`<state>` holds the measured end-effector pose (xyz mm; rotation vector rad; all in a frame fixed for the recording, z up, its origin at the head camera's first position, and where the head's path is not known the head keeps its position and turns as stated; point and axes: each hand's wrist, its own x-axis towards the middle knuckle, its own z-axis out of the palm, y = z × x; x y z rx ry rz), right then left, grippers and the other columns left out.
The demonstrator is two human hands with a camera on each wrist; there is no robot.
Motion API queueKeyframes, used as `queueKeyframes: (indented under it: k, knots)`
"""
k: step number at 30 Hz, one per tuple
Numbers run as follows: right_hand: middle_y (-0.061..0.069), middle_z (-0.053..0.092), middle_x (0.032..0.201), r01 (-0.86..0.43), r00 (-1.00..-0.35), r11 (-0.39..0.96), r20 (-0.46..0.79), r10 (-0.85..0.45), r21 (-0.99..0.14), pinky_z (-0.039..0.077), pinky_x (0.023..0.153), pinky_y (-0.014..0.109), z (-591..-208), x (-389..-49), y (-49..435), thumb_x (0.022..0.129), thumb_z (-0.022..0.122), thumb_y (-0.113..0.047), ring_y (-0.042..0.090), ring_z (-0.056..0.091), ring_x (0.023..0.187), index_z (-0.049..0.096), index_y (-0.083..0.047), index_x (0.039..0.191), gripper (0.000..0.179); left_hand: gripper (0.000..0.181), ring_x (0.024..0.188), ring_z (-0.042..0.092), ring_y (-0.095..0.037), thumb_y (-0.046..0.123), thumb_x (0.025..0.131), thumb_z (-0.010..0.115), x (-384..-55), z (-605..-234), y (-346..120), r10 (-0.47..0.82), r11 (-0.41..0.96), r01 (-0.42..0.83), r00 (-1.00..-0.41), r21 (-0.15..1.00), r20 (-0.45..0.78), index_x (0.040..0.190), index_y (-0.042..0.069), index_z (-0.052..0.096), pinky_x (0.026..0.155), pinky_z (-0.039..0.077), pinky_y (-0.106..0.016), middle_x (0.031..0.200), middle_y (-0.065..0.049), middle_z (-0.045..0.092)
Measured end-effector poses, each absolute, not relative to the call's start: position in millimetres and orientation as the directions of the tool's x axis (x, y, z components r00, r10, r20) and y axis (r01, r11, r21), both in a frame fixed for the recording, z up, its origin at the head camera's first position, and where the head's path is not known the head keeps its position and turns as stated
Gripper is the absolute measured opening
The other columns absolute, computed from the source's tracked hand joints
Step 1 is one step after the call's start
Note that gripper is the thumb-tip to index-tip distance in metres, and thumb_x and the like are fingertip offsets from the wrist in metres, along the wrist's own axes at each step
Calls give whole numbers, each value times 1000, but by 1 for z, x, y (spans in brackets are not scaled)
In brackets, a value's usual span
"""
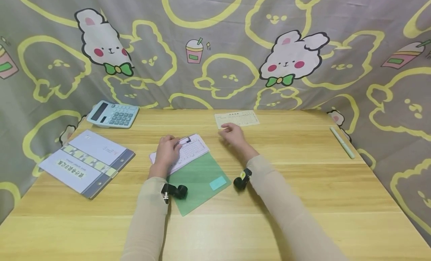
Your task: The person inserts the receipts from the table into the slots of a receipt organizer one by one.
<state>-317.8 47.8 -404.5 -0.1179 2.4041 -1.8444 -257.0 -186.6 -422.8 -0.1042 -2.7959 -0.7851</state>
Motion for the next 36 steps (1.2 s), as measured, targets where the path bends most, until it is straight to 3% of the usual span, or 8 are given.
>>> queueKeyframes:
  k: [5, 11, 20, 28, 36]
  knots:
    - [17, 53, 93, -42, -996, 313, 16, -84, -949, 48, 64, 38, -396, -339, 76, 79, 61, -11, 35, 55, 78, 51, 5, 110, 36, 30, 100, 38, -29, 14, 85, 53, -257, -425, -188, -12, 827, 124, -971, 549, 238, 111, -1, 56, 85, 32, -41, 107, -14, 48]
    - [19, 52, 103, -87, -995, 393, 63, -74, -915, 43, 77, 36, -392, -357, 106, 79, 61, -15, 30, 49, 95, 49, 5, 114, 42, 30, 99, 38, -28, 14, 84, 54, -258, -429, -190, -30, 797, 128, -968, 590, 251, 110, -1, 57, 85, 32, -40, 106, -13, 49]
    - [21, 37, 127, -46, -999, 478, 33, -35, -877, 29, 93, 40, -399, -365, 129, 79, 61, -20, 34, 33, 115, 41, 4, 122, 53, 31, 101, 39, -28, 14, 83, 56, -259, -432, -192, -52, 756, 129, -965, 641, 255, 110, -1, 56, 87, 31, -40, 107, -13, 49]
    - [18, 24, 136, -9, -997, 536, -30, -64, -844, 18, 99, 39, -411, -370, 138, 79, 62, -24, 32, 19, 124, 32, 2, 130, 64, 31, 104, 38, -28, 13, 83, 56, -258, -428, -193, -60, 755, 114, -969, 646, 241, 111, -1, 56, 89, 29, -41, 109, -13, 49]
    - [25, 10, 138, -60, -983, 769, -96, -157, -636, 5, 98, 50, -412, -368, 147, 83, 51, -37, 39, 1, 124, 26, 0, 134, 68, 32, 104, 37, -28, 14, 84, 55, -259, -430, -190, -73, 745, 92, -973, 661, 218, 112, 0, 55, 89, 29, -41, 110, -12, 48]
